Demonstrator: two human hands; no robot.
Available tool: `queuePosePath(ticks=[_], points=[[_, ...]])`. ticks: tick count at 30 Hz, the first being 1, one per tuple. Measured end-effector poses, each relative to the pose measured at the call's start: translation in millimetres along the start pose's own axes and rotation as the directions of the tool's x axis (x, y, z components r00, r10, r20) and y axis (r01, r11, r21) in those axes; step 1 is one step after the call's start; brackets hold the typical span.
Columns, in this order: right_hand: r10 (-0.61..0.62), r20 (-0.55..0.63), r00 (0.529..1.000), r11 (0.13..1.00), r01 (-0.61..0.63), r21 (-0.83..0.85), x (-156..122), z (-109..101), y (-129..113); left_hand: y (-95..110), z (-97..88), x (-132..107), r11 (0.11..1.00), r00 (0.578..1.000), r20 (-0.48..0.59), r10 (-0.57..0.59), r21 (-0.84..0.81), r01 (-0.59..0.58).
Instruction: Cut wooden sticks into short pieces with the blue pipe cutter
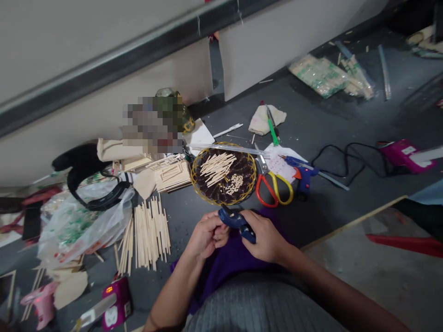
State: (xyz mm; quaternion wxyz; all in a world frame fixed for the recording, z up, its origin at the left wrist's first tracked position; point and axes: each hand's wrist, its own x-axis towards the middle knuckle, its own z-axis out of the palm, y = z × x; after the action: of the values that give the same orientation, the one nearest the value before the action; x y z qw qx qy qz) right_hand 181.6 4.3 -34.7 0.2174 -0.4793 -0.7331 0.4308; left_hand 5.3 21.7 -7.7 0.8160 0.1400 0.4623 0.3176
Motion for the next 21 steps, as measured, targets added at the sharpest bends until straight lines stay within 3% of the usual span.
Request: queuePosePath(ticks=[7,16,21], points=[[0.082,0.046,0.996,0.997,-0.082,0.005,10.3,2.2,4.1,2.1,-5.6,10.1,0.998,0.998,-0.048,0.037,0.052,-0.035],[0.118,0.056,0.991,0.991,-0.115,-0.063,21.5,12.3,17.7,-4.0,-10.3,20.5,0.974,0.975,-0.147,0.165,0.182,-0.137],[0.112,0.059,0.992,0.991,-0.107,-0.079,25.9,17.5,24.2,-5.8,-16.3,23.0,0.959,0.97,-0.142,0.195,0.235,-0.159]])
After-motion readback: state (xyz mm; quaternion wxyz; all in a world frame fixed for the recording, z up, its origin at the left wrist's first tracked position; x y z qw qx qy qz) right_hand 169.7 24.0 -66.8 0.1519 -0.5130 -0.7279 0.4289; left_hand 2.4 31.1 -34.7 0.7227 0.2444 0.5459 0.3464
